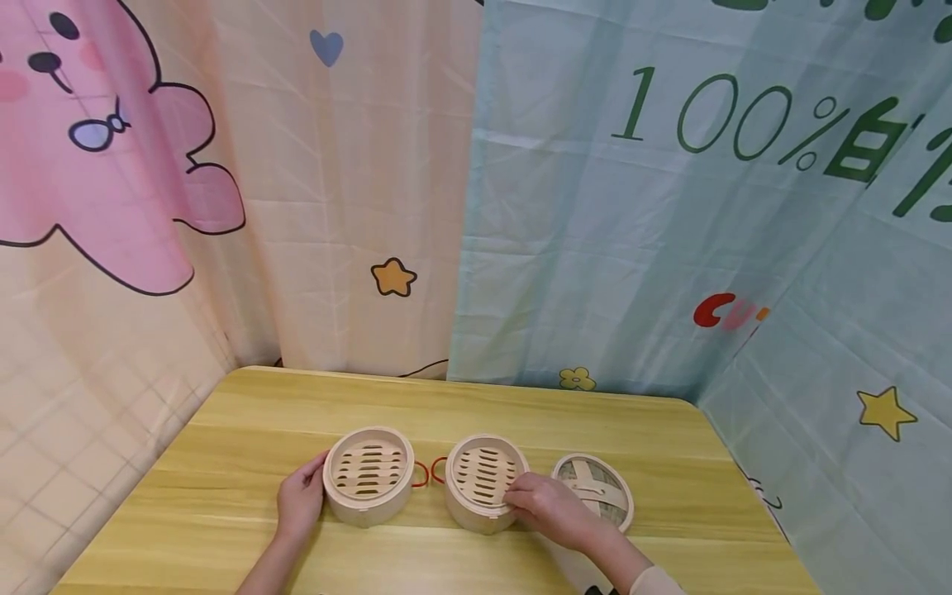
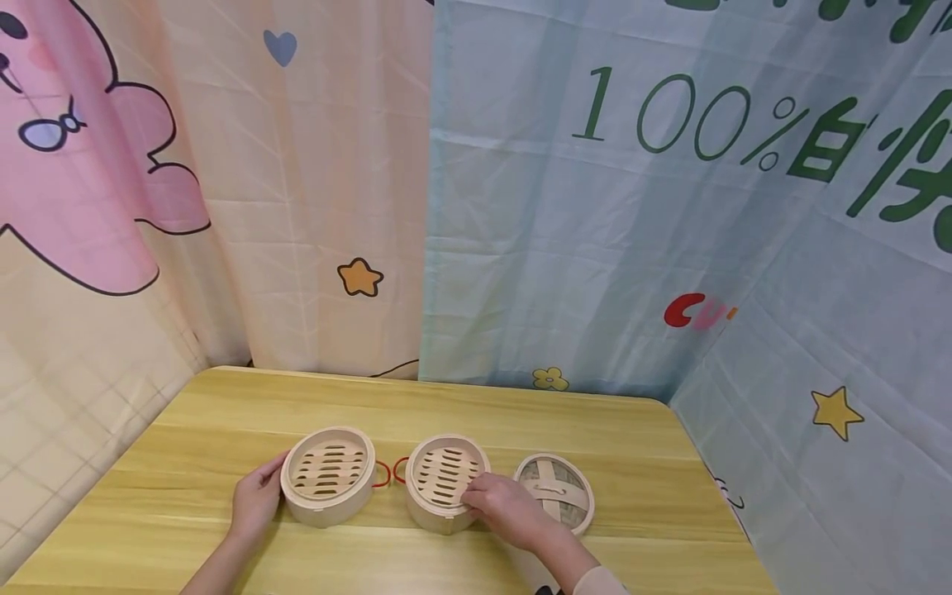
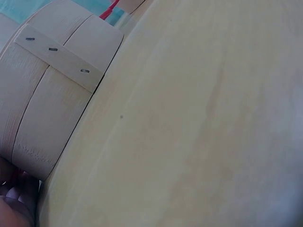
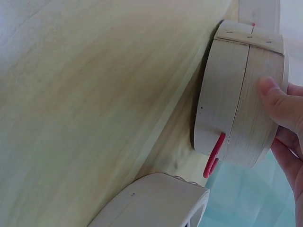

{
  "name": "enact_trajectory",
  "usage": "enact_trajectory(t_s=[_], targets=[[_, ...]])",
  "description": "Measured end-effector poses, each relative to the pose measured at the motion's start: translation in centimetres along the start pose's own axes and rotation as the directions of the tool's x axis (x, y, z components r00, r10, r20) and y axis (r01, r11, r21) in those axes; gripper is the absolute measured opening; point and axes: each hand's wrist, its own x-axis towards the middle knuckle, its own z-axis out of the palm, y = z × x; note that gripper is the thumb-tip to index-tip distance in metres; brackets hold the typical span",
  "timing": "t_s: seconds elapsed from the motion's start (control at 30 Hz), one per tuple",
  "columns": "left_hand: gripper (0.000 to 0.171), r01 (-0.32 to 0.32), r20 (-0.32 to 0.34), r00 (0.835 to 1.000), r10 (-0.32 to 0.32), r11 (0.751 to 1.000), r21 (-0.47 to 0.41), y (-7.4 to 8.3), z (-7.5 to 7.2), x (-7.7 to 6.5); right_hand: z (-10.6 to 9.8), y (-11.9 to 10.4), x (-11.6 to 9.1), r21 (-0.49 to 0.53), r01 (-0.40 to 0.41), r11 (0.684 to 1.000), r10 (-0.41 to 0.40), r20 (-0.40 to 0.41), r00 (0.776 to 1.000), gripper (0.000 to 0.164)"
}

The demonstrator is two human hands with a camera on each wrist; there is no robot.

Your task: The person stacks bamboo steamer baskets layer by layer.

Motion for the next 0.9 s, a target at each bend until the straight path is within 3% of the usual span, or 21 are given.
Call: enact_trajectory(t_s=[0.33, 0.9], targets=[[0.023, -0.012, -0.007, 1.000, 0.012, 1.000, 0.023, -0.1, 0.0, 0.0, -1.0, -0.1, 0.4, -0.020, -0.072, 0.997, 0.073, 0.054, 0.996, 0.020], [0.023, -0.033, -0.028, 0.999, 0.034, 0.999, 0.040, -0.2, 0.1, 0.0, -3.3, -0.2, 3.0, -0.023, -0.077, 0.997, 0.077, -0.014, 0.997, 0.017]])
